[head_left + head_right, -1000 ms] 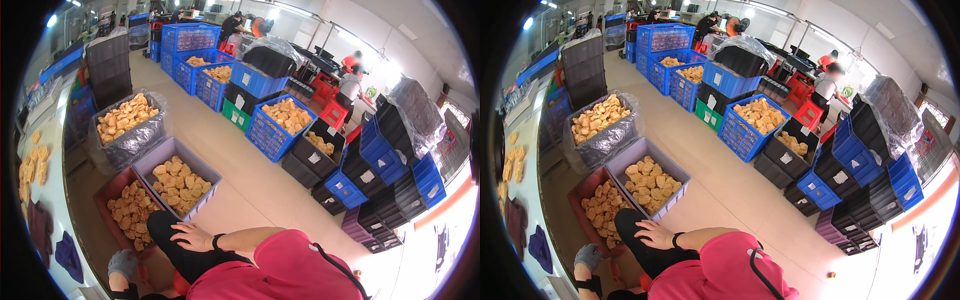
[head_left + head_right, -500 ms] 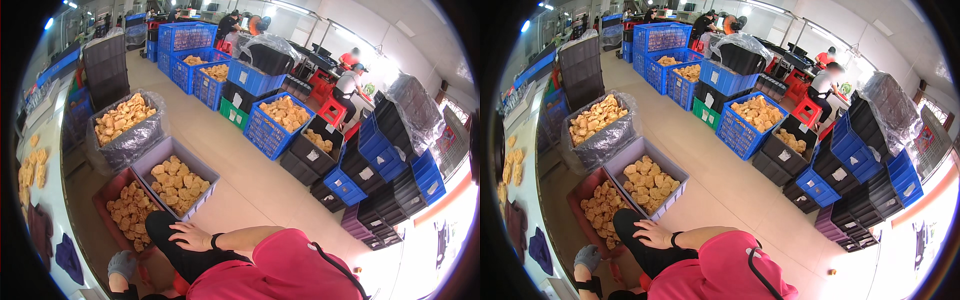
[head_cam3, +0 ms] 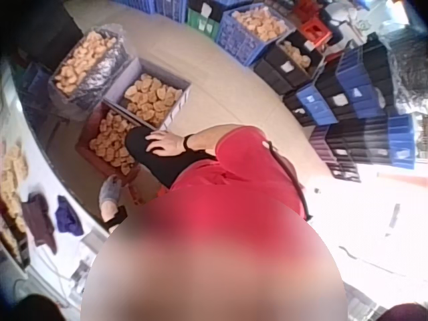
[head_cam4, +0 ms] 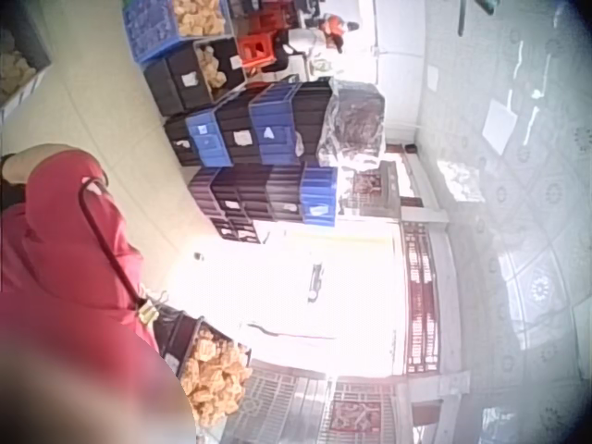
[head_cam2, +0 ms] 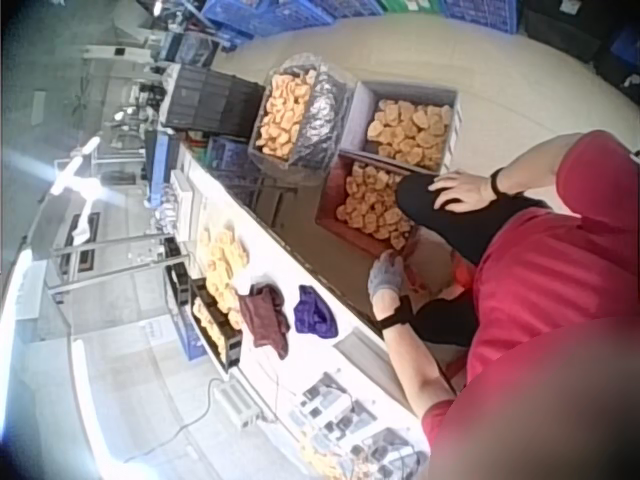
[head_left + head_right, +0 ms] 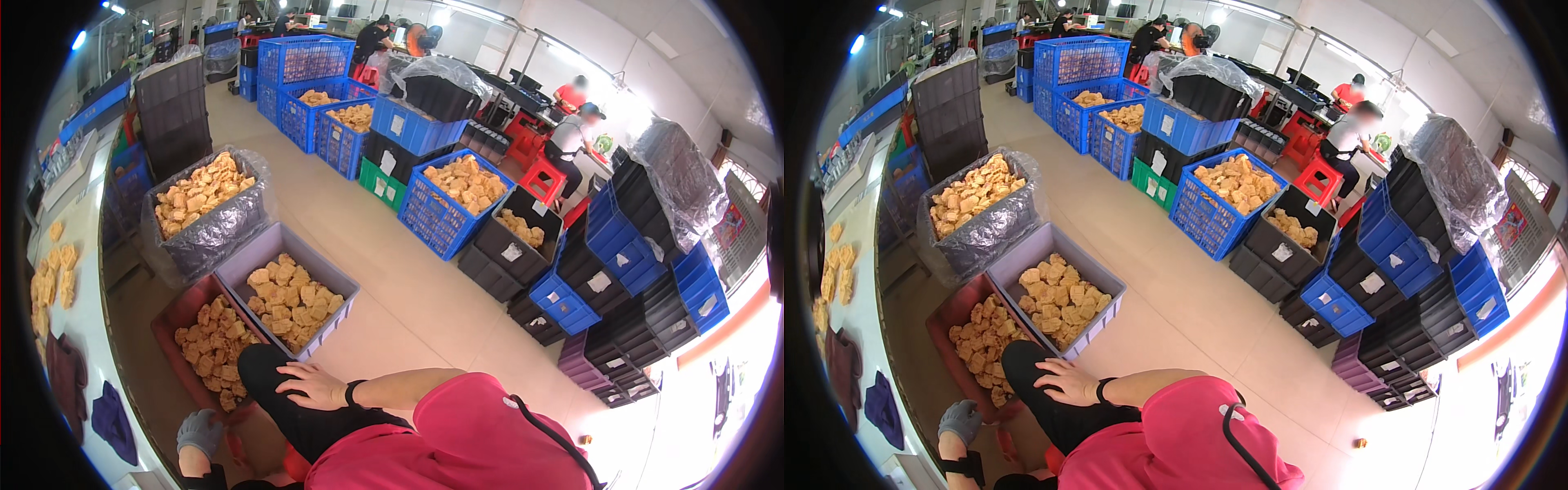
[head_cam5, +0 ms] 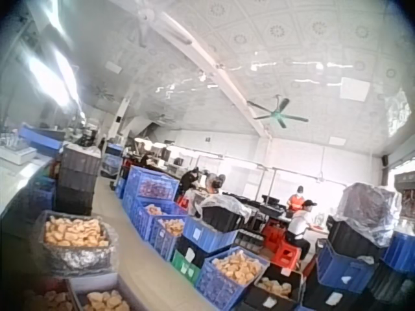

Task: Testing plastic toy components using a manual jig and meters.

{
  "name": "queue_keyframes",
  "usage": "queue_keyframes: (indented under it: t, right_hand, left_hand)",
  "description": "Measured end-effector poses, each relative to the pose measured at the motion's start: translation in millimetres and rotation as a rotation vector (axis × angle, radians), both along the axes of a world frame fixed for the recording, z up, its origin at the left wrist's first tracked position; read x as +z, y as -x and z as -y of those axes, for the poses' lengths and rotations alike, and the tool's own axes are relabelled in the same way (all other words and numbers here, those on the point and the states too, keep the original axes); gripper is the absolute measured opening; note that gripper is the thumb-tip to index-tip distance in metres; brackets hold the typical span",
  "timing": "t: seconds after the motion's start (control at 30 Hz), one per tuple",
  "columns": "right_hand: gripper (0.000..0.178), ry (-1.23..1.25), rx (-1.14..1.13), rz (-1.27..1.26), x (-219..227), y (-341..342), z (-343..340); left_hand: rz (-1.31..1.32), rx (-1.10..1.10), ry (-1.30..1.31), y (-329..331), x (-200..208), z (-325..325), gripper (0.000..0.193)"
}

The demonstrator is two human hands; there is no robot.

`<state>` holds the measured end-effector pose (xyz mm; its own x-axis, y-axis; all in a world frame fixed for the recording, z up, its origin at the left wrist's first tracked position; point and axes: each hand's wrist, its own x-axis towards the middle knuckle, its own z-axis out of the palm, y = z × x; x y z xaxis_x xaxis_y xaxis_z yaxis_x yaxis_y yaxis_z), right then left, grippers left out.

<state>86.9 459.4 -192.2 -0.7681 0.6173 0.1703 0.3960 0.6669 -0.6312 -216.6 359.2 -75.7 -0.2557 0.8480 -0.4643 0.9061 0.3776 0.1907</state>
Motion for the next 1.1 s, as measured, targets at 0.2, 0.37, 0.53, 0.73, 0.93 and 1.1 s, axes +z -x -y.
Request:
queue_keyframes:
  t: [0.2, 0.37, 0.53, 0.73, 0.93, 1.1]
  right_hand:
    - [0.031, 0.002, 0.007, -0.023, -2.0, 0.4, -0.4]
    - [0.031, 0.006, 0.016, -0.026, 2.3, -1.4, 0.1]
    - [0.031, 0.009, 0.007, 0.011, 4.7, -2.4, 0.5]
    - [0.031, -0.009, -0.001, 0.022, 3.0, 0.0, 0.1]
    - [0.03, -0.008, 0.008, 0.007, -2.6, 0.4, 1.1]
    - [0.03, -0.015, 0.006, 0.0, -3.6, 0.5, 2.6]
  left_hand:
    - [-0.012, 0.009, -0.033, -8.1, 10.0, 0.6, 0.038]
    - [-0.009, 0.012, -0.053, -7.0, 9.1, 1.6, 0.039]
    - [-0.002, 0.024, -0.028, -10.0, 11.0, 0.8, 0.04]
    - [-0.014, 0.0, 0.041, -10.7, 15.2, -3.8, 0.04]
    - [-0.027, 0.001, 0.009, -9.0, 8.3, 0.3, 0.036]
    - [-0.039, -0.088, -0.034, 6.0, -8.6, 0.6, 0.027]
